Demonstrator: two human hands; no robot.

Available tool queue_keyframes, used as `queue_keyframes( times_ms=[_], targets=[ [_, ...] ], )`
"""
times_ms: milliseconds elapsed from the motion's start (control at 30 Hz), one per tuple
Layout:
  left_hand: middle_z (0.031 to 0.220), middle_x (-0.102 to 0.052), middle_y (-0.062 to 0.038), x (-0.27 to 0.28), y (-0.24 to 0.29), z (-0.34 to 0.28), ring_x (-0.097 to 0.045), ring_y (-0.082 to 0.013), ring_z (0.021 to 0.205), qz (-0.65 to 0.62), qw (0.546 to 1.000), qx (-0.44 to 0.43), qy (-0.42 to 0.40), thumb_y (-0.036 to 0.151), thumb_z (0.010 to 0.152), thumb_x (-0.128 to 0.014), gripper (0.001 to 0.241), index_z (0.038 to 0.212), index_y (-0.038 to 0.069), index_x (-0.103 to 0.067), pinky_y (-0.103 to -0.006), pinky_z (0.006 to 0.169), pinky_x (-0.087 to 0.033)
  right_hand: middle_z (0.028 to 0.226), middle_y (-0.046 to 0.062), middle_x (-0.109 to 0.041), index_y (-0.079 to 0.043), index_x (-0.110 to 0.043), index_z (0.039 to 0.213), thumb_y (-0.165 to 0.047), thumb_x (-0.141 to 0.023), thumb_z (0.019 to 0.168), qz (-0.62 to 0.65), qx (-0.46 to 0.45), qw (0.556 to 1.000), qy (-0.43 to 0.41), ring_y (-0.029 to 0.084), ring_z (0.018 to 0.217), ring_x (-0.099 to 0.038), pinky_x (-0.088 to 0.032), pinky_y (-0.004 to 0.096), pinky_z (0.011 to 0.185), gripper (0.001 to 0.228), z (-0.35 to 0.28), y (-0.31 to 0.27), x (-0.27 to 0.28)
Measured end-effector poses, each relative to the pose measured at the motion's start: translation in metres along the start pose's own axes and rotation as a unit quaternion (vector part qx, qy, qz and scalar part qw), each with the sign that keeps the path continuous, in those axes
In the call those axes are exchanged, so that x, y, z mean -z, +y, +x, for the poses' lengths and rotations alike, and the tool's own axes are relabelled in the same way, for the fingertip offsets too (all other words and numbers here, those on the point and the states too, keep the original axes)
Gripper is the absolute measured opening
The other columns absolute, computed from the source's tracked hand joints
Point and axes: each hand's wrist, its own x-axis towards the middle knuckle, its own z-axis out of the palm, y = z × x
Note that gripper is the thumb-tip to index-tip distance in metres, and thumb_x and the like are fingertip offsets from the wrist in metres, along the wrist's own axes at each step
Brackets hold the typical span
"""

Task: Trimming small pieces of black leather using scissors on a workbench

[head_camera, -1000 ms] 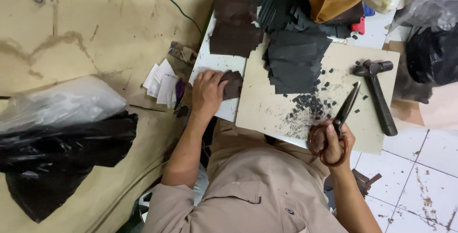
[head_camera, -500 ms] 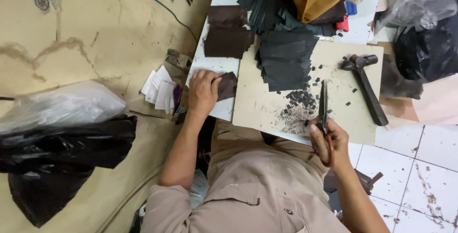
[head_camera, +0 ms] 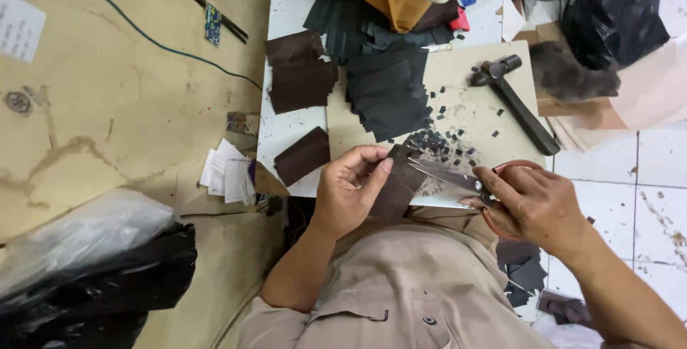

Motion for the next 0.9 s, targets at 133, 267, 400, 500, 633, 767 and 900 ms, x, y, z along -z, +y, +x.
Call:
queue_keyframes(
  times_ms=[133,267,400,500,633,767,900],
  targets=[
    [0.091,-0.073,-0.004,-0.008,0.0,-0.003,-0.067,-0.0064,0.081,0.002,1.0,0.007,-0.007,0.009,0.096,-0.072,0.016,0.109,-0.001,-0.072,-0.0169,0.072,-0.055,0.087,0.007,-0.064,-0.007,-0.068,0.129,-0.037,-0.063,0.098,-0.03,0.01,0.999,-0.017,0.025,0.085,-0.07,-0.06,0.038,0.077,0.043,0.003,0.003,0.008],
    [0.088,-0.074,-0.004,-0.014,0.005,-0.003,-0.067,-0.0059,0.079,0.018,1.0,-0.003,-0.005,0.011,0.096,-0.071,0.013,0.103,0.0,-0.072,-0.018,0.071,-0.056,0.085,0.006,-0.065,-0.007,-0.07,0.125,-0.039,-0.064,0.098,-0.038,0.018,0.999,-0.013,0.024,0.079,-0.068,-0.06,0.038,0.079,0.042,0.01,0.006,0.011],
    [0.091,-0.077,-0.007,-0.015,0.005,-0.001,-0.071,-0.0097,0.08,0.082,0.995,-0.061,-0.006,0.01,0.096,-0.071,0.011,0.1,0.001,-0.073,-0.0206,0.071,-0.06,0.083,0.006,-0.065,-0.008,-0.07,0.125,-0.043,-0.068,0.096,-0.046,0.033,0.998,-0.01,0.023,0.077,-0.068,-0.061,0.037,0.078,0.046,0.009,0.01,0.009],
    [0.093,-0.075,-0.007,-0.016,0.006,-0.001,-0.07,-0.011,0.079,0.093,0.992,-0.083,-0.007,0.008,0.095,-0.072,0.009,0.1,0.001,-0.074,-0.0215,0.069,-0.06,0.078,0.006,-0.061,-0.004,-0.07,0.124,-0.043,-0.068,0.096,-0.038,0.046,0.998,-0.005,0.024,0.07,-0.065,-0.06,0.038,0.073,0.047,0.007,0.013,0.004],
    [0.092,-0.074,-0.006,-0.018,0.013,0.0,-0.067,-0.0103,0.078,0.096,0.991,-0.092,-0.013,0.007,0.096,-0.071,0.006,0.099,0.003,-0.073,-0.0213,0.068,-0.057,0.077,0.005,-0.058,-0.003,-0.067,0.127,-0.044,-0.072,0.096,-0.017,0.059,0.998,0.013,0.023,0.067,-0.062,-0.06,0.038,0.072,0.052,0.006,0.016,-0.001],
    [0.091,-0.073,-0.007,-0.018,0.016,0.001,-0.067,-0.0128,0.078,0.116,0.985,-0.128,-0.014,0.004,0.096,-0.07,0.004,0.098,0.003,-0.073,-0.0229,0.067,-0.057,0.079,0.006,-0.061,0.002,-0.064,0.126,-0.036,-0.068,0.096,0.027,0.074,0.997,-0.007,0.024,0.068,-0.064,-0.064,0.042,0.073,0.049,0.003,0.021,-0.006],
    [0.089,-0.072,-0.008,-0.018,0.019,0.002,-0.068,-0.0146,0.079,0.122,0.982,-0.143,-0.02,0.003,0.096,-0.069,0.004,0.099,0.002,-0.073,-0.0239,0.068,-0.058,0.076,0.007,-0.058,0.002,-0.061,0.132,-0.037,-0.064,0.098,0.063,0.063,0.996,-0.032,0.029,0.07,-0.067,-0.062,0.043,0.066,0.052,-0.006,0.025,-0.013]
  ],
)
